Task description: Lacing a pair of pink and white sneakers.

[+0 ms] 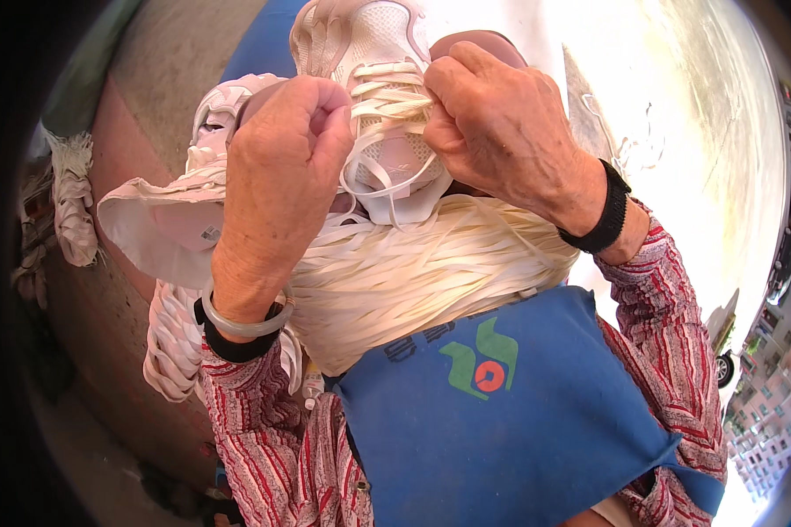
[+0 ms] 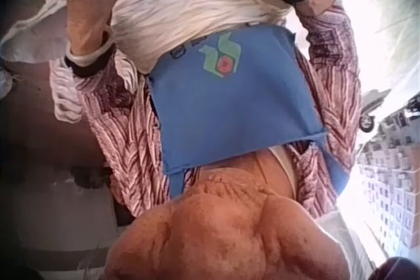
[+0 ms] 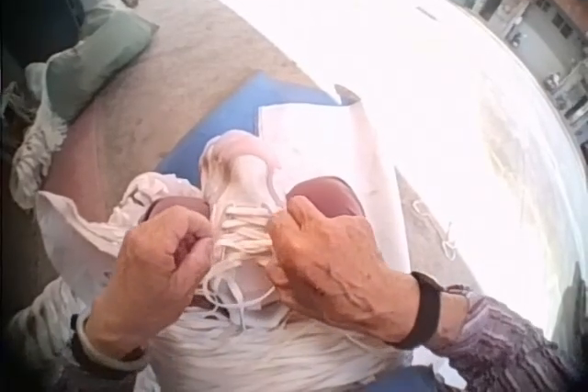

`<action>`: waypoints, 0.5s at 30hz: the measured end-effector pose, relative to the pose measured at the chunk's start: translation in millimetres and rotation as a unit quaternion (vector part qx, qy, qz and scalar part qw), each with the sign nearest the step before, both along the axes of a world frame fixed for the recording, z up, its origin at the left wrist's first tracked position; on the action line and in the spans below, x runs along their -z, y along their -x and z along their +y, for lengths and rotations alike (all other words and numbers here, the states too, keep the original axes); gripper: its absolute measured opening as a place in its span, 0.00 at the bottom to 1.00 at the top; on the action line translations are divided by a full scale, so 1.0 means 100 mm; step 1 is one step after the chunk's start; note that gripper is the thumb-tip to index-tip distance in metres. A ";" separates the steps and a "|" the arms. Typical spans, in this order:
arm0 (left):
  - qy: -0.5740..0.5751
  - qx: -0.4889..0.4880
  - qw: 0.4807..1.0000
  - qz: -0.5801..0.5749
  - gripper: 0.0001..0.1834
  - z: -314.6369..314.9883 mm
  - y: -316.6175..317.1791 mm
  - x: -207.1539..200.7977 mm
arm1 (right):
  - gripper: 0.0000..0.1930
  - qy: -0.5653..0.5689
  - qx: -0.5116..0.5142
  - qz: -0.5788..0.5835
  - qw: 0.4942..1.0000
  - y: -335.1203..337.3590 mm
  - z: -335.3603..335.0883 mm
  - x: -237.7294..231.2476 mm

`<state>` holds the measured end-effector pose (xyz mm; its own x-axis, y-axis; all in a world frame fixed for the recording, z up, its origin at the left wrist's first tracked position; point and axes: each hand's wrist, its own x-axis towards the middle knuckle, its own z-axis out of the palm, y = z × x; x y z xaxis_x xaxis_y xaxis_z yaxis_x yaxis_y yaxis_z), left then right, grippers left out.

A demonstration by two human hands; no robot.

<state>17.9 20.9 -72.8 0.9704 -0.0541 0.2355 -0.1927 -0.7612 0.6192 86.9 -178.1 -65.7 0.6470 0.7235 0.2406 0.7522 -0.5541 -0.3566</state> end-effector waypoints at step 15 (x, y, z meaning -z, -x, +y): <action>0.141 -0.027 0.983 0.114 0.05 0.01 0.11 0.10 | 0.07 -0.062 0.009 0.155 0.986 0.00 -0.20 0.11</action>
<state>7.2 21.6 -83.1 0.9993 0.0361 0.0106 0.0114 -0.5588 0.8292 86.6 -198.4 -76.9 0.7159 0.6886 0.1154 0.5872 -0.5043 -0.6332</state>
